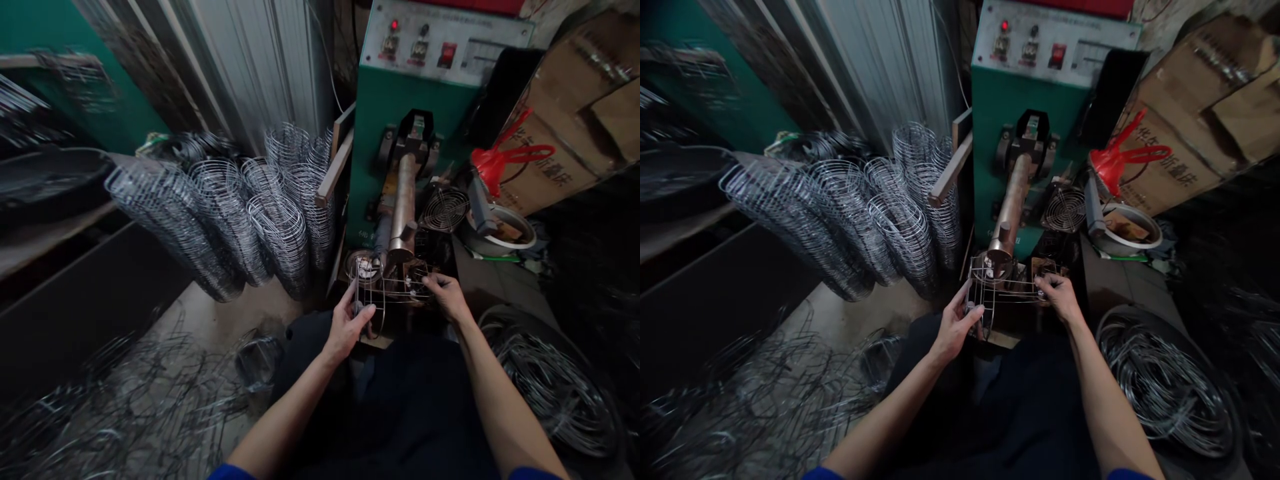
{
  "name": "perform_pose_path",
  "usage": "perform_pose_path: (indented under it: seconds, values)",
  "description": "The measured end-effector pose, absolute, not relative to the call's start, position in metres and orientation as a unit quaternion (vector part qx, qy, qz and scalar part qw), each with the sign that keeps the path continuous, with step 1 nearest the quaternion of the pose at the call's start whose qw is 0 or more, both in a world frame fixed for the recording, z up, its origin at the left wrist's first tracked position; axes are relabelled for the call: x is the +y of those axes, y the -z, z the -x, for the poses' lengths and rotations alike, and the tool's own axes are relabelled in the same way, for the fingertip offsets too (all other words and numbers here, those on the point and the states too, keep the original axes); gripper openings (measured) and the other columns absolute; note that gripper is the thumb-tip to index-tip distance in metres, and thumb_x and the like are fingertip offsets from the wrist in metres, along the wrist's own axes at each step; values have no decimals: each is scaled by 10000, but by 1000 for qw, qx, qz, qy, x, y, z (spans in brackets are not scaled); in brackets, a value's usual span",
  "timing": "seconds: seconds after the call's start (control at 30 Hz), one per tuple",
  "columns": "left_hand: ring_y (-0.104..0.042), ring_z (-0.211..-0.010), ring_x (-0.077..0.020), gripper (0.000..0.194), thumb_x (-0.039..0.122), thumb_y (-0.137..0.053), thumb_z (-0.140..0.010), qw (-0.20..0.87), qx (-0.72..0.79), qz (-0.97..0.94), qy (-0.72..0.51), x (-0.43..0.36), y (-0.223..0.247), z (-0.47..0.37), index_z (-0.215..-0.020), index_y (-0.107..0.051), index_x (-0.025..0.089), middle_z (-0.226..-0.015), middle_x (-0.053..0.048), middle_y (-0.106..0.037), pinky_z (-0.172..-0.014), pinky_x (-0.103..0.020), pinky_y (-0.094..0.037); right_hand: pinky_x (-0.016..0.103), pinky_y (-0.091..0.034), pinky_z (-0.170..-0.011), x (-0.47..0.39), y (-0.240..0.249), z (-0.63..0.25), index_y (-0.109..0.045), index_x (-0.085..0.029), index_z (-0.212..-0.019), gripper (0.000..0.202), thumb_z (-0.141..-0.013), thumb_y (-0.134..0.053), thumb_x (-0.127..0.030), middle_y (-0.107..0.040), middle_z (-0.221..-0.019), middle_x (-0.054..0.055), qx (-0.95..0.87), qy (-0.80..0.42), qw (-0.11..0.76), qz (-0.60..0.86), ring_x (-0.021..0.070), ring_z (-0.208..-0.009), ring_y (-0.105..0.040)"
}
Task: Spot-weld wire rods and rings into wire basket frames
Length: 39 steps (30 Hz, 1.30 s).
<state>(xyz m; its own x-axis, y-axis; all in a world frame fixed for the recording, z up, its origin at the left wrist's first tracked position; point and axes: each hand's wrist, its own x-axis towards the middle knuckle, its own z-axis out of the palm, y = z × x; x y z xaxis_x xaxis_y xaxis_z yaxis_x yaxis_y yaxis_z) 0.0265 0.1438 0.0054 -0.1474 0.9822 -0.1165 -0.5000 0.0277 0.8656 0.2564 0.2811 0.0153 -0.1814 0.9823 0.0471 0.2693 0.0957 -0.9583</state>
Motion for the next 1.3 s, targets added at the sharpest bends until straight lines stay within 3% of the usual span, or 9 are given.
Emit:
perform_pose_path:
  seconds: [0.17, 0.4, 0.53, 0.67, 0.93, 1.3]
  values:
    - [-495, -447, -80, 996, 375, -798, -771, 584, 416, -283, -637, 147, -8, -27, -1578, -242, 196, -591, 91, -509, -426, -212, -494, 290, -339, -519, 285, -16, -256, -391, -220, -507, 642, -653, -740, -739, -392, -526, -19, -632, -440, 386, 508, 121, -518, -344]
    - [-523, -417, -83, 942, 369, -777, -802, 587, 420, -287, -629, 146, -5, -28, -1569, -262, 188, -587, 98, -495, -411, -196, -460, 285, -371, -581, 279, -16, -259, -444, -224, -611, 518, -729, -736, -636, -429, -591, -18, -630, -404, 414, 518, 144, -590, -404]
    - [-541, -474, -88, 917, 376, -784, -796, 587, 422, -282, -631, 144, 1, -30, -1549, -297, 186, -638, 78, -537, -453, -218, -516, 319, -445, -752, 257, -9, -261, -502, -240, -777, 384, -828, -652, -590, -569, -838, 37, -628, -332, 493, 502, 202, -813, -530]
    - [-523, -460, -87, 937, 393, -811, -758, 579, 427, -271, -639, 145, 1, -33, -1533, -329, 177, -630, 82, -527, -420, -209, -492, 381, -430, -905, 244, 1, -260, -509, -215, -640, 444, -865, -609, -585, -599, -966, 86, -662, -333, 482, 467, 256, -986, -552]
    - [-489, -453, -54, 848, 356, -808, -765, 547, 424, -272, -669, 150, -3, -34, -1497, -414, 188, -647, 89, -497, -438, -190, -477, 354, -414, -848, 255, -9, -242, -487, -215, -595, 450, -840, -670, -546, -542, -846, 47, -678, -318, 485, 451, 220, -864, -511]
    - [-503, -408, -83, 948, 386, -801, -768, 554, 422, -277, -662, 162, -3, -29, -1540, -308, 144, -621, 89, -512, -381, -229, -492, 341, -398, -821, 268, -5, -231, -516, -215, -590, 420, -827, -708, -504, -546, -841, 36, -674, -310, 498, 449, 206, -848, -512]
